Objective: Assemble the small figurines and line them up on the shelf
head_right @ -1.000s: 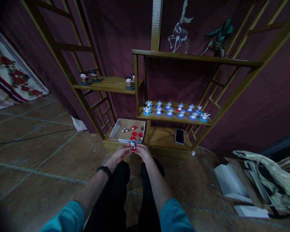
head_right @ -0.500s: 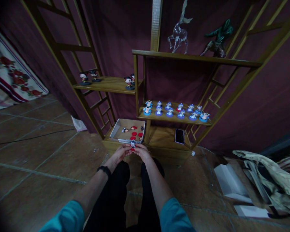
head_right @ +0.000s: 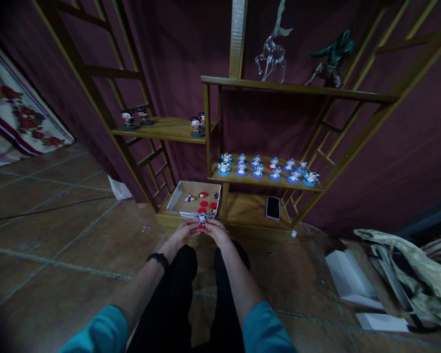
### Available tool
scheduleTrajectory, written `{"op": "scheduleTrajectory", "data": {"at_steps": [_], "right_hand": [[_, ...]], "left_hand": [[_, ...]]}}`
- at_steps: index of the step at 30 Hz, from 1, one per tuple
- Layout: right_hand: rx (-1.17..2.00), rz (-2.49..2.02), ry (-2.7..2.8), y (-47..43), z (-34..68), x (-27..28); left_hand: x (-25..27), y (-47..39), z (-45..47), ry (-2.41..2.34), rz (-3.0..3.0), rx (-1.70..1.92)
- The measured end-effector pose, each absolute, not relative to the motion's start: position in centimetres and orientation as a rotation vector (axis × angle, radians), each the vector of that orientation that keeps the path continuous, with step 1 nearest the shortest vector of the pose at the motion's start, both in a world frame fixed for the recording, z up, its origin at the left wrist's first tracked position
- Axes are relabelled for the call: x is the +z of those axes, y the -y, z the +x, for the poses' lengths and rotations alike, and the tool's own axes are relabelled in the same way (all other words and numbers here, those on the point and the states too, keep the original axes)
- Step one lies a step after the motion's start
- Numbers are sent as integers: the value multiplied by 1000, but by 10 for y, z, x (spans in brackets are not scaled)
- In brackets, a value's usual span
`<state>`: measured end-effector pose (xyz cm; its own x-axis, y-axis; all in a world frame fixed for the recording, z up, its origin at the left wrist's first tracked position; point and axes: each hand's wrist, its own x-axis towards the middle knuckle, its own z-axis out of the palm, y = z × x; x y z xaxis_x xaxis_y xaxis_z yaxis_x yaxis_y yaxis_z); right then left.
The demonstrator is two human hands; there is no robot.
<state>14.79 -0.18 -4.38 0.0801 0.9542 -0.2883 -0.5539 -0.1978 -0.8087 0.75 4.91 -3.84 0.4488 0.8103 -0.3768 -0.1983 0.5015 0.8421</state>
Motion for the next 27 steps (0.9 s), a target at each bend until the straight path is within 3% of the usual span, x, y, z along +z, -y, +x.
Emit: {"op": "scheduleTrajectory", "data": {"at_steps": [27], "right_hand": [[1482, -1123, 463, -4, 149, -50]], "left_hand": [[-41, -51, 8, -807, 856, 685]]}}
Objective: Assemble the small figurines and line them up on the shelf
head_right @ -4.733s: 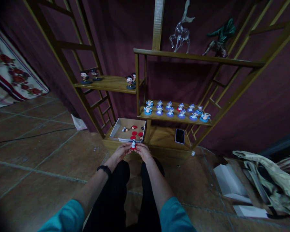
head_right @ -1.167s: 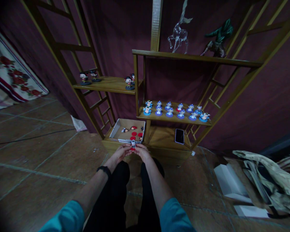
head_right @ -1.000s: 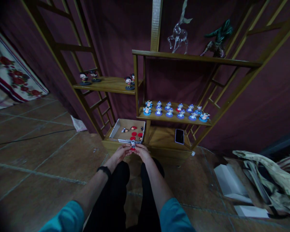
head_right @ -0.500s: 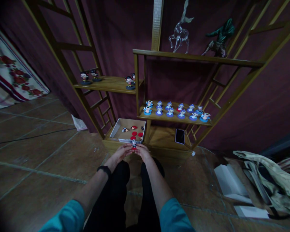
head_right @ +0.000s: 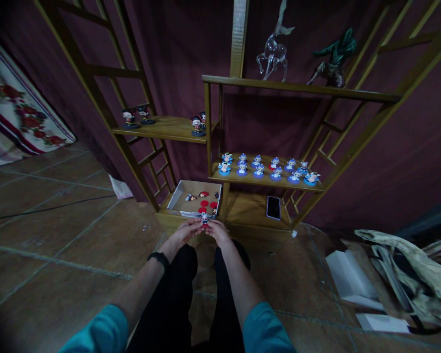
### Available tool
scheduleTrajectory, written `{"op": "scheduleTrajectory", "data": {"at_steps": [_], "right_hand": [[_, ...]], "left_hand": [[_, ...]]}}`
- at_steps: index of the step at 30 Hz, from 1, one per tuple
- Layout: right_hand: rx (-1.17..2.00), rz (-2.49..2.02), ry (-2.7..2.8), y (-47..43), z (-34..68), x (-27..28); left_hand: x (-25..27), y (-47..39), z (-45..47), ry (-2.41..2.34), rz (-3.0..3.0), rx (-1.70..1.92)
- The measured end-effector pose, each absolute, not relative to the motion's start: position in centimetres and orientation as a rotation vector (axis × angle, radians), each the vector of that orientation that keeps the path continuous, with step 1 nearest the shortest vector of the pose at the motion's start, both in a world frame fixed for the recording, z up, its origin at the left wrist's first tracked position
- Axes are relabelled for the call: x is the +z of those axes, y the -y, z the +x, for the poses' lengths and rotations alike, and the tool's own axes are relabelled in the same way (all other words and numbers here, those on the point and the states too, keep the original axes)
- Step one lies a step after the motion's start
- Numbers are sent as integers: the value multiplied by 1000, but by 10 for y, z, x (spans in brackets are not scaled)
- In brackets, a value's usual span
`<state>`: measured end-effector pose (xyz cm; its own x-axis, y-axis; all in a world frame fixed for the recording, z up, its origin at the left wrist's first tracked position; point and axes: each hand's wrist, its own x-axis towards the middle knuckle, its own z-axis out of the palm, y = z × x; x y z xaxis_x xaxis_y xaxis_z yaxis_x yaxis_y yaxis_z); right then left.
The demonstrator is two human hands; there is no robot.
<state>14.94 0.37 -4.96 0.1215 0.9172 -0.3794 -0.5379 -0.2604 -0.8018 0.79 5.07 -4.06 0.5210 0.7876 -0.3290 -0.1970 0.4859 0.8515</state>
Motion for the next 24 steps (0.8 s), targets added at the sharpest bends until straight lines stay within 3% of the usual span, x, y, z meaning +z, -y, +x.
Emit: {"op": "scheduleTrajectory", "data": {"at_steps": [24], "right_hand": [[1483, -1212, 472, -5, 148, -47]], "left_hand": [[-35, -47, 7, -843, 925, 668]]}}
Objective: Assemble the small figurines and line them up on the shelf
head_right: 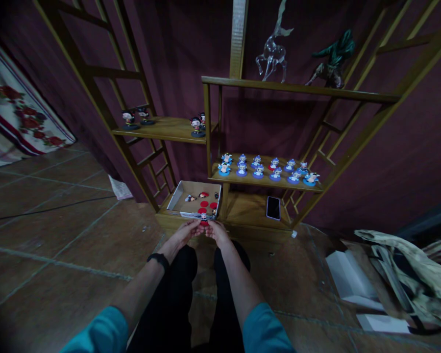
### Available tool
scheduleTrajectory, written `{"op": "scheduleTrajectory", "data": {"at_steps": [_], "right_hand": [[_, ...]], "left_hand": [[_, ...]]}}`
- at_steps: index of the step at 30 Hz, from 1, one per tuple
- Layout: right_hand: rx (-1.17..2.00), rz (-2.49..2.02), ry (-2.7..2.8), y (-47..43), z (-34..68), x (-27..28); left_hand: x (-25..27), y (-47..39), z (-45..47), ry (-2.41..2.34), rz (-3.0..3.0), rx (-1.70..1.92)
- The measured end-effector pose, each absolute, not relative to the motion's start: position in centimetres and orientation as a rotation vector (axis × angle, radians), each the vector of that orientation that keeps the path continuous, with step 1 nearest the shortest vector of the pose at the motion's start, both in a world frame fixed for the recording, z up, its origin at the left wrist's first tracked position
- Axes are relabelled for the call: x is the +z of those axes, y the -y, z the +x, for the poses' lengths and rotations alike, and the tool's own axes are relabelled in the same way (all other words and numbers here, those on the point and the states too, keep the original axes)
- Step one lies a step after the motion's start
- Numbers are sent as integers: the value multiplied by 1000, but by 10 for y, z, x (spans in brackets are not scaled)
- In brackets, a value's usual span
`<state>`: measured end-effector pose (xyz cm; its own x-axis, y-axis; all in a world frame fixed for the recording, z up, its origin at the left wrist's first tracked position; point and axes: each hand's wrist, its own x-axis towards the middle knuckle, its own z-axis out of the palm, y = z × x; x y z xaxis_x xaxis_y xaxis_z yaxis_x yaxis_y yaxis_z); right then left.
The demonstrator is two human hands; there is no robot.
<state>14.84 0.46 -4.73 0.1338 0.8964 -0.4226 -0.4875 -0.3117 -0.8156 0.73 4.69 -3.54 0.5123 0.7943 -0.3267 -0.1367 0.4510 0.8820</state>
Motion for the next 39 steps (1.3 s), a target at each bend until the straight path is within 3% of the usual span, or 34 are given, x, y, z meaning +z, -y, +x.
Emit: {"op": "scheduleTrajectory", "data": {"at_steps": [39], "right_hand": [[1526, -1202, 530, -5, 150, -50]], "left_hand": [[-38, -49, 8, -975, 936, 579]]}}
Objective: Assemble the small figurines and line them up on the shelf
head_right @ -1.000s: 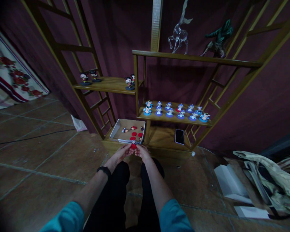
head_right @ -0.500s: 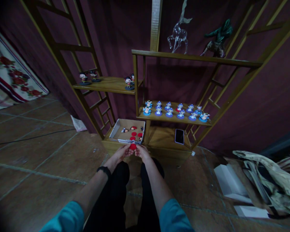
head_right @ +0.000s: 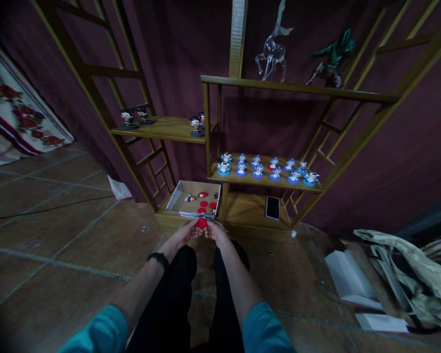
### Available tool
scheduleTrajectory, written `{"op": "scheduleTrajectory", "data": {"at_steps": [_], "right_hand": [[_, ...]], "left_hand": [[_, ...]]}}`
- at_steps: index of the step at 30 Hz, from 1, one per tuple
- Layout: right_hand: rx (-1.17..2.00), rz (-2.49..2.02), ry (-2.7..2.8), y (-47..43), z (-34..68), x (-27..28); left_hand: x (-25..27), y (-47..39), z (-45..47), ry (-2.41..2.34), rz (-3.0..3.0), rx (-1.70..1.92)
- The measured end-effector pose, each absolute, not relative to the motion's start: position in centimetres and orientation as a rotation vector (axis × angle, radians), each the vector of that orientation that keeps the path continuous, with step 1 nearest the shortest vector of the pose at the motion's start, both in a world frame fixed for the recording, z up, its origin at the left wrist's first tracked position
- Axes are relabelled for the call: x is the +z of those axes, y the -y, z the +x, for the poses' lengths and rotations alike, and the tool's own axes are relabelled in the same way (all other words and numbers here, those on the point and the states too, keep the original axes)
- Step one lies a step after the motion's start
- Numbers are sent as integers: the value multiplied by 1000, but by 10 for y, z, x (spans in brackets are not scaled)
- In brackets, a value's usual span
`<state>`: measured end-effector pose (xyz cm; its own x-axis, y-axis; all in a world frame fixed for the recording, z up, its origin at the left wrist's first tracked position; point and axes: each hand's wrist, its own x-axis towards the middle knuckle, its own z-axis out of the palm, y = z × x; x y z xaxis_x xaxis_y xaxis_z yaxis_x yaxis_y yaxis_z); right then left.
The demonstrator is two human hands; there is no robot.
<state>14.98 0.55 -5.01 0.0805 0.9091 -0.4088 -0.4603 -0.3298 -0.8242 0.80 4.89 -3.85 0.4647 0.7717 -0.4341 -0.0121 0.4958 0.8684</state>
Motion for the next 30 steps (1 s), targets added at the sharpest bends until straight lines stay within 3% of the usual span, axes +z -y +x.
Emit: {"op": "scheduleTrajectory", "data": {"at_steps": [30], "right_hand": [[1467, -1191, 503, -4, 149, -51]], "left_hand": [[-46, -51, 9, -811, 914, 724]]}}
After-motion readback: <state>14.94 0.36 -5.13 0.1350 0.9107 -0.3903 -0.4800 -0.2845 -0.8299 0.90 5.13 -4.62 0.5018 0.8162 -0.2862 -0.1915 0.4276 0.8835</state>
